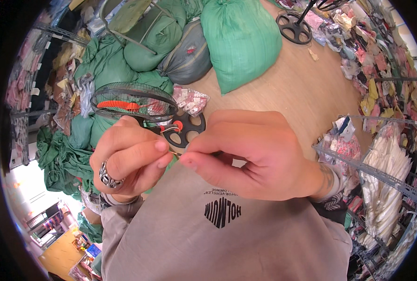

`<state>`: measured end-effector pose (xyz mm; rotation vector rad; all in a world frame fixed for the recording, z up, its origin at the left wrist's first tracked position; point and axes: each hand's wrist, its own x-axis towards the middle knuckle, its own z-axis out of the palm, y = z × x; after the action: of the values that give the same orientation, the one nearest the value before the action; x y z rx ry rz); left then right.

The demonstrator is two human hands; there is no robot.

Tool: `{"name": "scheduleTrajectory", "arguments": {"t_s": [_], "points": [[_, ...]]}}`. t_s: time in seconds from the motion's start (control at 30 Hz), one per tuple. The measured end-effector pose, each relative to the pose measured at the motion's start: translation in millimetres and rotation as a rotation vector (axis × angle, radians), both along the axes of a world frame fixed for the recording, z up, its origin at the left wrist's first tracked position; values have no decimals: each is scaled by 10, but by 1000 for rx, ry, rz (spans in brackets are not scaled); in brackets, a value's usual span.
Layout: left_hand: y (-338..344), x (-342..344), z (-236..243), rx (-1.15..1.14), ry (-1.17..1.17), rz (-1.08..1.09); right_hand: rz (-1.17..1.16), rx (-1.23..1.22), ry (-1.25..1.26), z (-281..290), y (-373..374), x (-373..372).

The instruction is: The person strips and twists electrical wires, cuts them with scissors, and prepares them for connection. The person handles a white cable and a black wire, using yellow-handled scissors to trim the wires.

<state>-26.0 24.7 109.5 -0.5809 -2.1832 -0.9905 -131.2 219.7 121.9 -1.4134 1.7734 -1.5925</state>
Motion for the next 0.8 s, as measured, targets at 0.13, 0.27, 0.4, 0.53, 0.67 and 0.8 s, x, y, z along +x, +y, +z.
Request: {"name": "scheduleTrajectory", "arguments": {"t_s": [0.13, 0.27, 0.4, 0.53, 0.67, 0.8], "points": [[-72, -28, 27, 276, -295, -106, -13, -11, 36, -26, -91, -47], [39, 30, 53, 1199, -1031, -303, -80, -2, 160, -79, -102, -32], [10, 50, -7, 1388, -1152, -427, -157, -14, 283, -169, -99, -25], [71, 6, -148, 909, -557, 126, -107, 30, 17, -137, -57, -47], [26, 15, -252, 604, -382, 37, -94, -21, -519, -114, -16, 19], [162, -82, -193, 487, -409, -53, -107, -56, -518, -110, -75, 49]]}}
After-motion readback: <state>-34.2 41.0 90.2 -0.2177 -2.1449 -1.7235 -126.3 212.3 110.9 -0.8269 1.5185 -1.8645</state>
